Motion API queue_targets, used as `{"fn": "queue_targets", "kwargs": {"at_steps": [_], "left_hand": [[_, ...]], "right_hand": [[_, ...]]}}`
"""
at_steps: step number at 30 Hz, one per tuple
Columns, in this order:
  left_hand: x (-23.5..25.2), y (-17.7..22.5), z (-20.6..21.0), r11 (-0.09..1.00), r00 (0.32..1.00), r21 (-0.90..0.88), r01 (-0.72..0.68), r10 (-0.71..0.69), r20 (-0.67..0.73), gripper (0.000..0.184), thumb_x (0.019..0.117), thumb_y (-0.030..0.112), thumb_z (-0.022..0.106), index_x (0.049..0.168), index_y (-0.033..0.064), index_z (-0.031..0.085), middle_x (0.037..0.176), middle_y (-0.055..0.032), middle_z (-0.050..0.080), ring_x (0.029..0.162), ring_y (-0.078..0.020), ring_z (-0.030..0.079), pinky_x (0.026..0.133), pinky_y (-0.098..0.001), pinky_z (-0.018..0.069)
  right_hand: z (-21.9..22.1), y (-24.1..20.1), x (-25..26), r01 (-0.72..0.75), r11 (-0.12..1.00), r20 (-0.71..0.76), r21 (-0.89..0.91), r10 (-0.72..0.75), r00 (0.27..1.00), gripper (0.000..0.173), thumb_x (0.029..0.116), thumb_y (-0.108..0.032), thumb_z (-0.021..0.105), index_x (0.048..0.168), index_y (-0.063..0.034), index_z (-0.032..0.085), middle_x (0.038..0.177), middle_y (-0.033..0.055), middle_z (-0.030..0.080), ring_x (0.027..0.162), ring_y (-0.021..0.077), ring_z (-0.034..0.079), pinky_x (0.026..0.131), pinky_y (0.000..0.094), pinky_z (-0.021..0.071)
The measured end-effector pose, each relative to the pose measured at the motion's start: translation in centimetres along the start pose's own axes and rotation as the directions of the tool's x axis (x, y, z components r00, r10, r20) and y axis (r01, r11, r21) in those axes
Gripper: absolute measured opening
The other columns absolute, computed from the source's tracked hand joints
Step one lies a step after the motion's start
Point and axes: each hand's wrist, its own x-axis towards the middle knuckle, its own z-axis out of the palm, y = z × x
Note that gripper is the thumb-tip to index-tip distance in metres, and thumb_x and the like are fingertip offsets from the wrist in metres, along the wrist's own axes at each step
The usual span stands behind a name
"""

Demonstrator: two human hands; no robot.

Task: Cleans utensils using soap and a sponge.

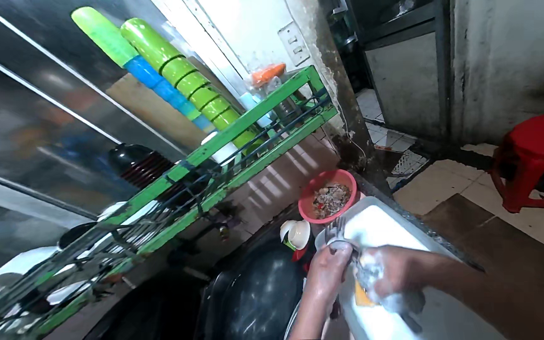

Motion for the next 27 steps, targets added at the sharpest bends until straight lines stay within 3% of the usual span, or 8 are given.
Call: {"fn": "queue_targets", "kwargs": {"at_steps": [5, 7, 11, 14, 17, 22, 25, 27], "left_hand": [[1.3, 0.8, -3.8, 0.979, 0.960, -0.176, -0.101, 0.050, -0.275, 0.020, 0.1070, 0.015, 0.050, 0.105, -0.0019, 0.060, 0.071, -0.0025, 0.062, 0.053, -0.0066, 0.055, 0.050, -0.0225, 0.0497], [2.6, 0.8, -7.9, 0.994, 0.887, -0.015, -0.109, 0.091, -0.452, 0.022, 0.1076, 0.017, 0.050, 0.109, -0.0027, 0.060, 0.073, -0.0036, 0.061, 0.054, -0.0076, 0.055, 0.050, -0.0238, 0.0498], [5.6, -4.1, -17.7, 0.856, 0.863, 0.478, 0.198, 0.079, -0.498, 0.038, 0.1088, 0.025, 0.050, 0.127, -0.0064, 0.061, 0.107, -0.0229, 0.066, 0.088, -0.0307, 0.065, 0.082, -0.0493, 0.0537], [7.1, -8.4, -21.3, 0.635, 0.917, 0.674, 0.377, -0.155, -0.367, 0.049, 0.1064, 0.014, 0.052, 0.154, 0.0053, 0.042, 0.134, -0.0294, 0.059, 0.118, -0.0422, 0.062, 0.100, -0.0567, 0.0487], [8.7, -7.7, -17.8, 0.507, 0.946, 0.799, 0.323, -0.189, -0.263, 0.072, 0.0993, 0.012, 0.063, 0.163, 0.0150, 0.029, 0.155, -0.0294, 0.041, 0.139, -0.0445, 0.048, 0.112, -0.0566, 0.0418], [10.9, -5.1, -2.5, 0.625, 0.987, 0.765, -0.156, 0.128, 0.097, 0.034, 0.1037, 0.008, 0.051, 0.134, -0.0019, 0.063, 0.140, -0.0229, 0.059, 0.133, -0.0329, 0.055, 0.116, -0.0446, 0.0413], [11.4, -7.6, 4.0, 0.592, 0.966, 0.766, -0.250, 0.101, 0.238, 0.038, 0.1070, 0.015, 0.045, 0.138, -0.0017, 0.059, 0.142, -0.0228, 0.057, 0.136, -0.0309, 0.052, 0.118, -0.0405, 0.0380], [8.7, -8.3, 6.2, 0.430, 0.815, 0.727, -0.534, 0.491, 0.308, 0.048, 0.1106, 0.021, 0.036, 0.137, -0.0158, 0.053, 0.137, -0.0383, 0.054, 0.138, -0.0441, 0.047, 0.125, -0.0385, 0.0234]], "right_hand": [[1.7, 1.4, -1.4, -0.070, 0.997, 0.161, 0.040, 0.063, 0.985, 0.058, 0.0904, -0.013, 0.075, 0.141, -0.0043, 0.050, 0.115, 0.0219, 0.065, 0.100, 0.0327, 0.065, 0.087, 0.0530, 0.0525], [1.6, 2.4, -2.8, -0.112, 0.994, 0.147, 0.011, 0.109, 0.983, 0.055, 0.0949, -0.015, 0.072, 0.143, -0.0033, 0.049, 0.115, 0.0233, 0.066, 0.100, 0.0349, 0.067, 0.089, 0.0541, 0.0534], [1.4, 3.4, -6.0, -0.251, 0.958, 0.016, -0.135, 0.255, 0.967, 0.054, 0.0968, -0.015, 0.069, 0.146, -0.0089, 0.048, 0.122, 0.0232, 0.065, 0.105, 0.0379, 0.067, 0.092, 0.0567, 0.0525], [1.8, 4.9, -8.1, -0.306, 0.927, -0.100, -0.215, 0.291, 0.951, 0.052, 0.0994, -0.027, 0.066, 0.146, -0.0111, 0.051, 0.127, 0.0236, 0.064, 0.116, 0.0419, 0.063, 0.098, 0.0627, 0.0481], [2.8, 6.1, -10.1, -0.207, 0.930, -0.220, -0.304, 0.143, 0.965, 0.040, 0.0996, -0.026, 0.064, 0.137, -0.0135, 0.061, 0.126, 0.0206, 0.067, 0.115, 0.0422, 0.065, 0.095, 0.0656, 0.0489], [4.2, 7.8, -10.4, -0.009, 0.909, -0.320, -0.416, -0.138, 0.937, 0.033, 0.0991, -0.023, 0.064, 0.128, -0.0091, 0.067, 0.121, 0.0202, 0.069, 0.116, 0.0417, 0.065, 0.096, 0.0627, 0.0509], [4.6, 8.6, -10.0, 0.005, 0.925, -0.369, -0.379, -0.155, 0.917, 0.032, 0.1029, -0.034, 0.058, 0.124, -0.0120, 0.068, 0.119, 0.0153, 0.071, 0.115, 0.0376, 0.066, 0.095, 0.0612, 0.0521], [4.8, 9.1, -9.6, -0.005, 0.931, -0.377, -0.364, -0.142, 0.915, 0.032, 0.1021, -0.035, 0.058, 0.120, -0.0112, 0.068, 0.115, 0.0160, 0.071, 0.112, 0.0386, 0.067, 0.092, 0.0634, 0.0523]]}}
